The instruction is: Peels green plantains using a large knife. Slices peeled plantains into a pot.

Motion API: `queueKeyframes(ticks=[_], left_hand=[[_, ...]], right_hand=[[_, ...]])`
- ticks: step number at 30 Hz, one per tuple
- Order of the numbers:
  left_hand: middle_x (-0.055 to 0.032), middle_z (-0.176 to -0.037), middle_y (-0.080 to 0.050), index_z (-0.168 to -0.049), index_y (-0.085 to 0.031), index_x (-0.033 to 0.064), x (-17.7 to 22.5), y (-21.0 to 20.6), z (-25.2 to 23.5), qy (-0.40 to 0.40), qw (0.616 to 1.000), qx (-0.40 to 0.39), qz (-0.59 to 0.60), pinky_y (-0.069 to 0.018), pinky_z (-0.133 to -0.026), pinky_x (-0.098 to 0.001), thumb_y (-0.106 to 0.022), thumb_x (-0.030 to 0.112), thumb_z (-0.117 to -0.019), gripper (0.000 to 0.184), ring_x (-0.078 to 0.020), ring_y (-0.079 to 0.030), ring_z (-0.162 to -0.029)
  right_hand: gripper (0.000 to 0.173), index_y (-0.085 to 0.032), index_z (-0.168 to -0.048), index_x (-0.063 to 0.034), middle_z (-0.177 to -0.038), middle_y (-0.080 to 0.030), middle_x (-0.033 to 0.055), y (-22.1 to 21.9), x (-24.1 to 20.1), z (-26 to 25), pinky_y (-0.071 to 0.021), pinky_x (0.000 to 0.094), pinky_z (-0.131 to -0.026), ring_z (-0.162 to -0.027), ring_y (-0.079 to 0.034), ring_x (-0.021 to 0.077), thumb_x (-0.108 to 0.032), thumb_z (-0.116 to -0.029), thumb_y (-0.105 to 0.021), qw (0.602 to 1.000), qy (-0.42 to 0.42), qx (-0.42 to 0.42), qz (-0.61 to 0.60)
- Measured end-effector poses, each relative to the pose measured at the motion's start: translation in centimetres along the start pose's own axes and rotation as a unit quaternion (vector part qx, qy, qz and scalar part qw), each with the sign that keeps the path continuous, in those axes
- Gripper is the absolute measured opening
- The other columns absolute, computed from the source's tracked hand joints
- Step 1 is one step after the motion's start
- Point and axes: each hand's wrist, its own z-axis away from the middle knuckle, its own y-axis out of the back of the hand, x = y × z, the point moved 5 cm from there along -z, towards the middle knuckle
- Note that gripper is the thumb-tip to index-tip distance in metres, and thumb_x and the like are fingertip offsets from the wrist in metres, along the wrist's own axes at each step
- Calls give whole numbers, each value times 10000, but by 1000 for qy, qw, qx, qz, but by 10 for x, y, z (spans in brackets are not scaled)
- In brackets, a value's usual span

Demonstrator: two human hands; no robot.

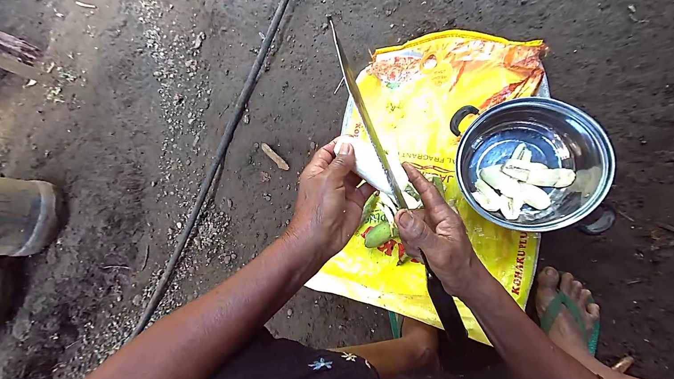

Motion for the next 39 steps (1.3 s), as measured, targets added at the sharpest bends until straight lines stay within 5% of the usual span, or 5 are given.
queueKeyframes(ticks=[12,19,27,35,39], left_hand=[[-86,-1037,-665,-1244,-480,64,-6,14,-7,12,1000,-17,-17,-604,-843,-343,-331,185,-1123,227,-178,-711,-925],[-65,-1012,-619,-1335,-442,101,-10,31,-36,55,997,-21,-45,-585,-796,-340,-324,193,-1084,292,-170,-674,-867],[-45,-842,-638,-1252,-502,85,-23,28,-29,65,980,-54,-181,-590,-628,-267,-554,157,-1048,222,-120,-654,-670],[-48,-785,-649,-1070,-549,67,-31,32,-26,73,980,-37,-179,-594,-628,-287,-533,43,-1023,55,-127,-659,-642],[-43,-777,-662,-1054,-555,55,-32,28,-25,57,976,-72,-196,-599,-622,-281,-530,24,-1020,53,-121,-668,-633]], right_hand=[[503,-467,-1502,-34,-599,-445,-91,11,28,-6,-373,166,-465,-474,-399,-5,-193,-1032,-546,997,-21,70,-30],[624,-415,-1549,-80,-663,-518,-38,32,39,-8,-415,199,-510,-516,-437,21,-274,-995,-627,987,-87,48,125],[689,-429,-1503,-23,-797,-623,35,36,44,-6,-490,294,-656,-652,-532,79,-407,-973,-647,954,-104,26,278],[444,-510,-1412,-20,-1138,-647,155,42,68,-2,-548,354,-847,-969,-655,177,-322,-1097,-430,956,-256,82,115],[404,-557,-1287,3,-1026,-632,129,47,84,3,-553,331,-769,-866,-647,169,-322,-1119,-386,931,-331,146,47]])
